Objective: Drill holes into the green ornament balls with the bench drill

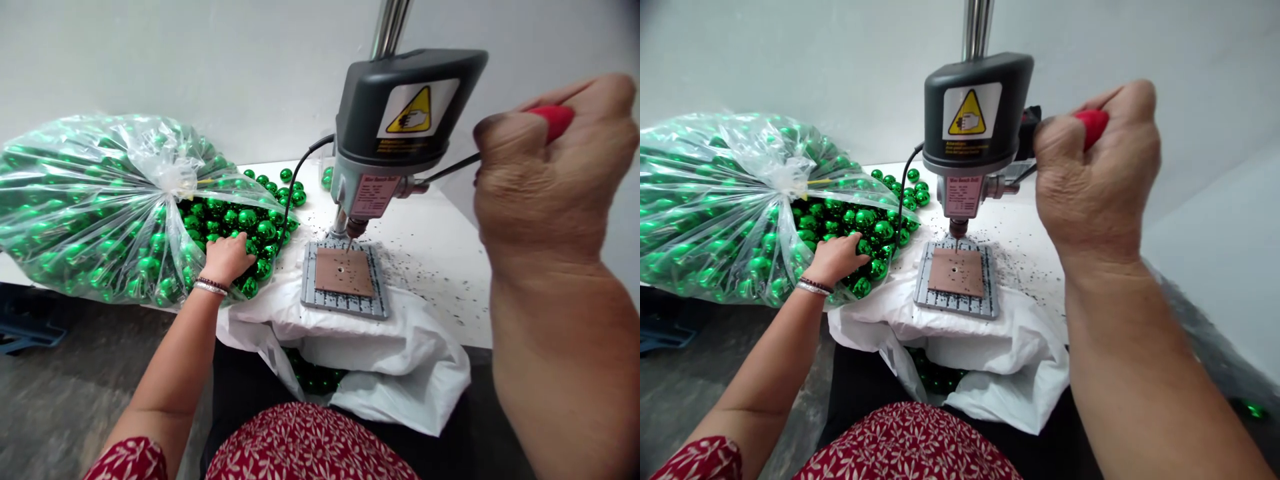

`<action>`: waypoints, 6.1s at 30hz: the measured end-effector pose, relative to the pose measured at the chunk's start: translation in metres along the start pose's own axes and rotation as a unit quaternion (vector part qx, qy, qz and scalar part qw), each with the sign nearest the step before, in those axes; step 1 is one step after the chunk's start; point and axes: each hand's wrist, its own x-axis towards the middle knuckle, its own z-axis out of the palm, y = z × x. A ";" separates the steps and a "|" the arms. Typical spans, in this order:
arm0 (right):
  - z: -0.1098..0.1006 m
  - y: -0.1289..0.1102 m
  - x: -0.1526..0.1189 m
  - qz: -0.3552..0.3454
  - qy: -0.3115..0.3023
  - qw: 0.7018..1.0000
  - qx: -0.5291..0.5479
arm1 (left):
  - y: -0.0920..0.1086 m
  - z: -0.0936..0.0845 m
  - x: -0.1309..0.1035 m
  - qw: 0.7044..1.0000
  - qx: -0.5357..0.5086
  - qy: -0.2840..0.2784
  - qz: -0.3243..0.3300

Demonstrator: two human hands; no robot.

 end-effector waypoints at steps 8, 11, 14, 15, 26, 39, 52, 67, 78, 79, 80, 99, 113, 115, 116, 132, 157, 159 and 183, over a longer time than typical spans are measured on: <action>0.001 0.005 0.001 -0.018 0.009 1.000 0.014 | 0.026 -0.003 -0.031 0.762 -0.640 -0.086 0.048; 0.000 0.005 0.003 -0.017 0.010 1.000 0.023 | 0.051 0.016 -0.040 0.608 -0.773 -0.178 0.029; -0.001 0.002 0.003 -0.005 -0.002 1.000 0.023 | 0.075 0.037 -0.040 0.604 -0.774 -0.188 0.014; -0.002 0.001 0.003 0.000 -0.004 1.000 0.023 | 0.081 0.042 -0.038 0.637 -0.752 -0.168 0.016; -0.003 0.002 0.001 -0.012 -0.028 0.997 0.075 | 0.115 0.051 -0.019 0.659 -0.722 -0.204 0.044; -0.006 -0.004 0.001 -0.004 -0.046 0.996 0.075 | 0.127 0.041 -0.006 0.618 -0.754 -0.225 0.001; -0.006 -0.002 0.002 0.000 -0.051 0.995 0.089 | 0.137 0.041 0.005 0.699 -0.672 -0.241 0.040; -0.007 -0.003 0.001 -0.021 -0.051 0.996 0.074 | 0.148 0.033 -0.002 0.829 -0.521 -0.174 0.105; -0.013 0.008 -0.015 -0.057 -0.007 0.998 -0.005 | 0.151 0.034 -0.006 0.794 -0.578 -0.183 0.051; -0.014 0.009 -0.018 -0.068 -0.004 0.998 -0.009 | 0.151 0.034 -0.006 0.795 -0.576 -0.184 0.052; -0.015 0.011 -0.021 -0.080 -0.002 0.997 -0.013 | 0.151 0.035 -0.006 0.795 -0.575 -0.185 0.054; -0.011 0.038 -0.056 -0.142 0.050 0.987 -0.061 | 0.150 0.047 -0.003 0.775 -0.604 -0.175 0.070; 0.002 0.044 -0.062 -0.154 0.099 0.983 0.002 | 0.148 0.051 -0.003 0.816 -0.554 -0.105 0.124; 0.002 0.027 -0.035 -0.132 0.080 0.988 -0.005 | 0.149 0.051 -0.004 0.821 -0.551 -0.096 0.116; 0.003 0.019 -0.021 -0.104 0.058 0.993 -0.006 | 0.148 0.051 -0.005 0.819 -0.556 -0.093 0.109; 0.005 -0.007 0.010 0.017 0.001 0.999 -0.042 | 0.053 0.026 -0.067 0.868 -0.440 -0.119 0.197; 0.003 -0.001 0.009 -0.015 0.002 0.999 0.029 | 0.068 0.025 -0.046 0.702 -0.689 -0.157 0.088; 0.002 -0.003 0.010 -0.004 -0.002 1.000 0.028 | 0.080 0.038 -0.046 0.701 -0.684 -0.178 0.094; -0.003 -0.005 0.008 0.008 -0.032 0.999 0.040 | 0.115 0.044 0.017 0.867 -0.444 -0.101 0.204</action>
